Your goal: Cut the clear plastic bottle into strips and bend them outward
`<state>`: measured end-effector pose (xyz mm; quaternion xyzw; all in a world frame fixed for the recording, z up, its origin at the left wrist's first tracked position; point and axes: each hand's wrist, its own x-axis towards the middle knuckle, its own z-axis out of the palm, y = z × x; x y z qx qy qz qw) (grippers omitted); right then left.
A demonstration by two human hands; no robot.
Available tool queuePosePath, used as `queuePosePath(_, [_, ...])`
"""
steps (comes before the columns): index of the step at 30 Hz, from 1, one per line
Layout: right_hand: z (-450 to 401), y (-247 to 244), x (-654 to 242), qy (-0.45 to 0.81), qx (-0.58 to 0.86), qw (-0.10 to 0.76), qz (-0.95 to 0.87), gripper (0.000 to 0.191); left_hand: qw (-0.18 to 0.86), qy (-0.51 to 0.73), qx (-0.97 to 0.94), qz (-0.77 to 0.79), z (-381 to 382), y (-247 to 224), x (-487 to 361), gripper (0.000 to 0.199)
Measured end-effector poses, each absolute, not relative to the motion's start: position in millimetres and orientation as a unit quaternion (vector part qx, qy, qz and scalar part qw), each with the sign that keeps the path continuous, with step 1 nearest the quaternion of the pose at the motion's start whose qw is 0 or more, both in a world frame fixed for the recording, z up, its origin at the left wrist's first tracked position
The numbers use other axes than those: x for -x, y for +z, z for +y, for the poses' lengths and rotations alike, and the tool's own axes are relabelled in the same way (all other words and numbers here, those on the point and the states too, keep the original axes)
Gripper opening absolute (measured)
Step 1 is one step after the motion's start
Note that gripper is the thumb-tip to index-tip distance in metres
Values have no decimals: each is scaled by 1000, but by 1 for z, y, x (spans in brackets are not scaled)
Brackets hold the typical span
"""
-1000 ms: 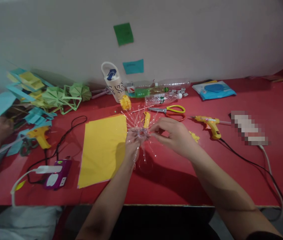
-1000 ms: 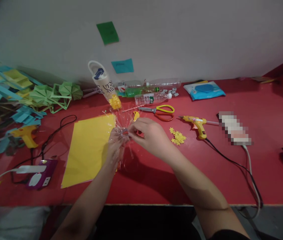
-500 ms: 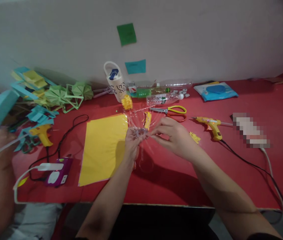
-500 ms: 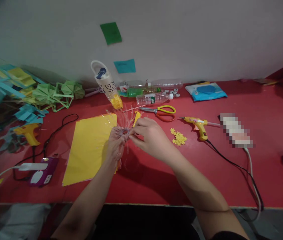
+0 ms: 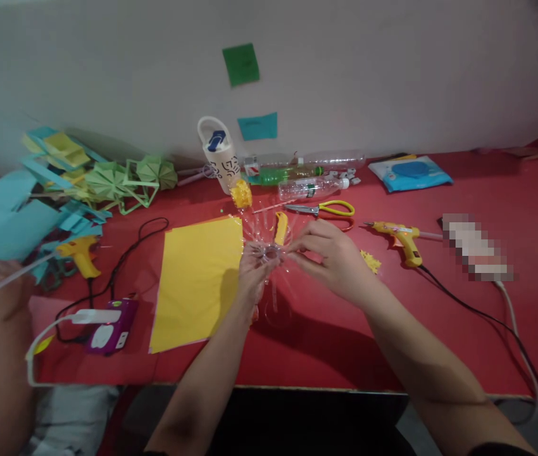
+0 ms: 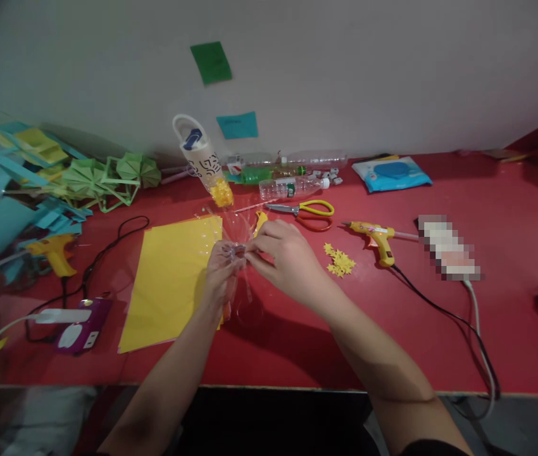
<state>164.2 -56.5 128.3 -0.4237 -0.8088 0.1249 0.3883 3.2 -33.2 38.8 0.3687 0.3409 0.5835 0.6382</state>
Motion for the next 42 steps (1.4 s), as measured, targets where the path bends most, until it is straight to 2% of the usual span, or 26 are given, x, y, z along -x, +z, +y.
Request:
queuePosePath(8, [-57, 129, -165, 111, 434, 397, -801, 13, 652, 563, -363, 354, -35, 41, -4, 42])
queuePosePath(19, [-67, 143, -168, 73, 410, 429, -802, 12, 652, 566, -360, 353, -36, 40, -3, 32])
queuePosePath(27, [-72, 135, -157, 145, 486, 409, -759, 10, 644, 555, -375, 369, -36, 40, -4, 33])
queuePosePath(33, [-71, 132, -155, 142, 502, 432, -736, 5, 653, 552, -362, 372, -36, 41, -5, 33])
queuePosePath(42, [-67, 127, -154, 135, 492, 439, -739, 10, 652, 547, -366, 377, -37, 43, -5, 34])
